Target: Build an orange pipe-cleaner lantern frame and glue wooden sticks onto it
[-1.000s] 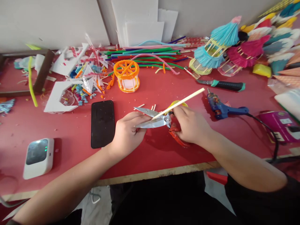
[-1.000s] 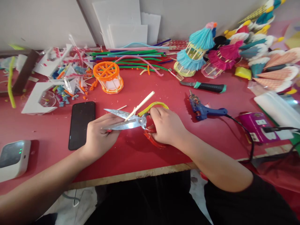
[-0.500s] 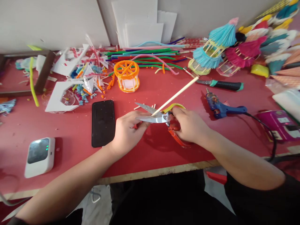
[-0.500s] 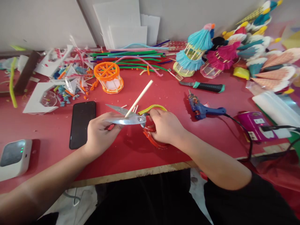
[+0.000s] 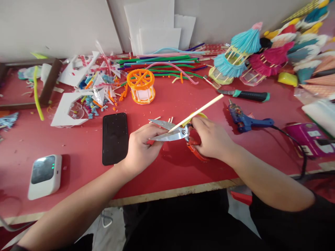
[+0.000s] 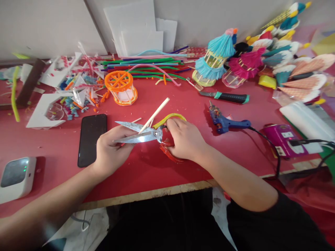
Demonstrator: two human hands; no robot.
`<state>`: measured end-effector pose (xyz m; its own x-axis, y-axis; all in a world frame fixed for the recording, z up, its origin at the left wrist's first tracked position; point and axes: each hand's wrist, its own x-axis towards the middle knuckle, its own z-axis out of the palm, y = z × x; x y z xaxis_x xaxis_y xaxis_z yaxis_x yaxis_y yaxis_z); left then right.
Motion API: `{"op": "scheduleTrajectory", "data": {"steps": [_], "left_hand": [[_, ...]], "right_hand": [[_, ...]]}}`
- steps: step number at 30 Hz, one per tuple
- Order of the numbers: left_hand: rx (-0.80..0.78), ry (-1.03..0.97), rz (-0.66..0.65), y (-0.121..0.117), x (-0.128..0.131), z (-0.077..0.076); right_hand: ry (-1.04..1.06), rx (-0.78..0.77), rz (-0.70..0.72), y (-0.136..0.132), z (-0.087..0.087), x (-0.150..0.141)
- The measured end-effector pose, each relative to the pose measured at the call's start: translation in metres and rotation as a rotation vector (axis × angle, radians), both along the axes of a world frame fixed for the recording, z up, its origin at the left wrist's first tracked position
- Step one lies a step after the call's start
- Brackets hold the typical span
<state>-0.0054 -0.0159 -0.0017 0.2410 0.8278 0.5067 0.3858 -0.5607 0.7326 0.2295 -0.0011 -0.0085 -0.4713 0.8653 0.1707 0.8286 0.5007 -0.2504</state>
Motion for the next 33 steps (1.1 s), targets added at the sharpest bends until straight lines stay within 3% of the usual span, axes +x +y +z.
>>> {"op": "scheduleTrajectory", "data": {"steps": [14, 33], "left_hand": [[0.007, 0.048, -0.016, 0.0000, -0.0008, -0.0003], [0.064, 0.102, 0.008, 0.0001, -0.0002, -0.0013]], "right_hand": [[0.042, 0.024, 0.051, -0.0001, 0.0000, -0.0014], [-0.001, -0.048, 0.006, -0.0034, 0.0001, -0.0017]]}}
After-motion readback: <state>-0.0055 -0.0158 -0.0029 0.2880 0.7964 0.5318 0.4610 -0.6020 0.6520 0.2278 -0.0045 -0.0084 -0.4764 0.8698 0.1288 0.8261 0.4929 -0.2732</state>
